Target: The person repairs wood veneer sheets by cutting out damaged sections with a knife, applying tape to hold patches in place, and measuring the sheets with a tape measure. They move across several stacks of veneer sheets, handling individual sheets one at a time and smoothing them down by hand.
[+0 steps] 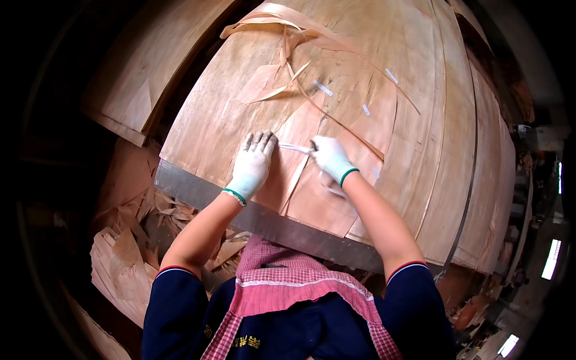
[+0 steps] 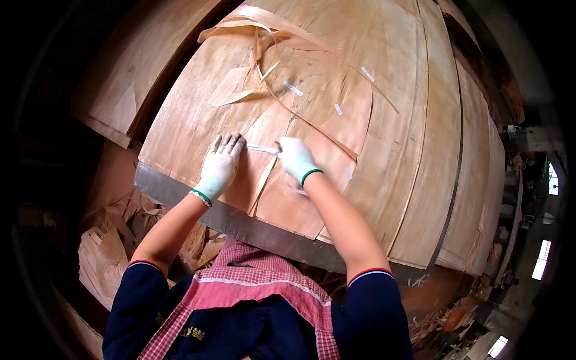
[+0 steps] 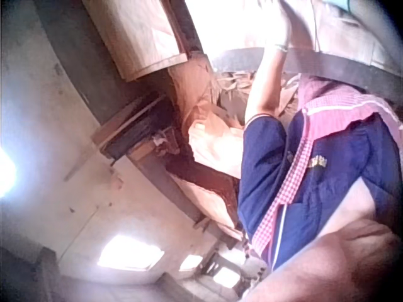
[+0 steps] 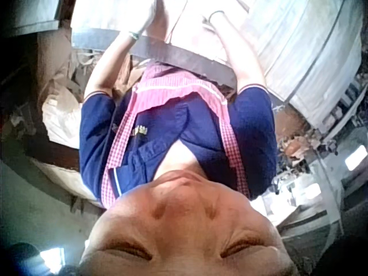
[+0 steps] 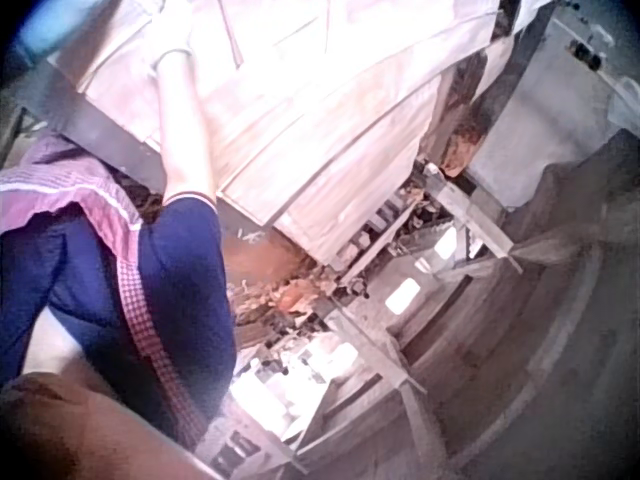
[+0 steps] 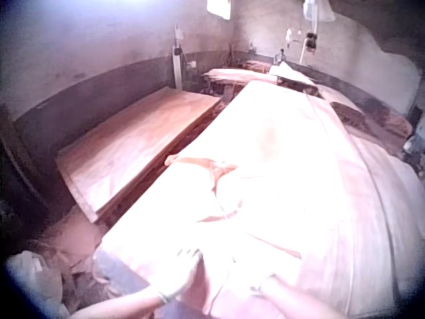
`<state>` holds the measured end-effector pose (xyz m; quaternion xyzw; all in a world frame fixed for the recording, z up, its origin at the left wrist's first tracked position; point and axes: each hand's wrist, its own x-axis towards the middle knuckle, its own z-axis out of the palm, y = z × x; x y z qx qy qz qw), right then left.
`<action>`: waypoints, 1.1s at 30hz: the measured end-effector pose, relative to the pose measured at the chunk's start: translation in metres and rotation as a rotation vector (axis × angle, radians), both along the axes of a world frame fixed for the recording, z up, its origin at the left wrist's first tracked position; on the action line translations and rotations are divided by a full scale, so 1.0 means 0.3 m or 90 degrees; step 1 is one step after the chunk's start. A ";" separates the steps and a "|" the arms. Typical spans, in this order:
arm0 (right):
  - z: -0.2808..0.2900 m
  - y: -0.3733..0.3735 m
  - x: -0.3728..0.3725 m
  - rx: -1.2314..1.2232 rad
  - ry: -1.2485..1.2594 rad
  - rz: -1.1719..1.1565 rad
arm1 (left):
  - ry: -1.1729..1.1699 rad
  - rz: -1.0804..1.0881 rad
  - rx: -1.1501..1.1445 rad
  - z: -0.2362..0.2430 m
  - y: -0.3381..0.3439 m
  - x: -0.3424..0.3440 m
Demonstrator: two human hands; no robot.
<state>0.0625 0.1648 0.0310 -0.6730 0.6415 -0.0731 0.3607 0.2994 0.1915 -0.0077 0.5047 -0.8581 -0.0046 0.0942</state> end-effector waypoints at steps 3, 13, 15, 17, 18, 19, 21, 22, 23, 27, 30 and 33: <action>0.034 -0.027 -0.105 0.062 -0.099 -0.067 | -0.011 0.007 0.005 0.000 0.001 0.000; -0.087 0.288 -0.101 0.305 -0.404 -0.349 | 0.169 -0.191 0.116 0.021 0.139 -0.167; -0.124 0.272 -0.123 0.138 -0.346 -0.247 | 0.150 -0.210 0.106 0.027 0.139 -0.184; -0.051 0.186 -0.158 0.025 0.034 -0.141 | 0.128 -0.213 0.106 0.019 0.146 -0.189; 0.034 0.153 -0.171 -0.011 0.069 -0.099 | 0.113 -0.196 0.103 0.009 0.147 -0.182; 0.125 0.123 -0.190 -0.050 0.107 -0.063 | 0.099 -0.188 0.097 0.003 0.140 -0.174; 0.167 0.118 -0.311 -0.070 -0.127 -0.162 | 0.290 -0.212 0.156 0.018 0.093 -0.168; 0.280 0.161 -0.271 -0.060 -0.234 -0.221 | 0.339 -0.154 0.184 0.063 0.101 -0.126; 0.374 0.214 -0.267 -0.030 -0.262 -0.293 | 0.390 -0.106 0.205 0.125 0.111 -0.100; 0.597 0.490 -0.246 -0.205 -0.449 -0.431 | 0.315 0.071 0.195 0.124 0.393 -0.045; 0.704 0.624 -0.203 -0.295 -0.544 -0.467 | 0.284 0.119 0.189 0.071 0.490 -0.069; 0.748 0.714 -0.215 -0.371 -0.618 -0.418 | 0.273 0.100 0.145 0.042 0.518 -0.081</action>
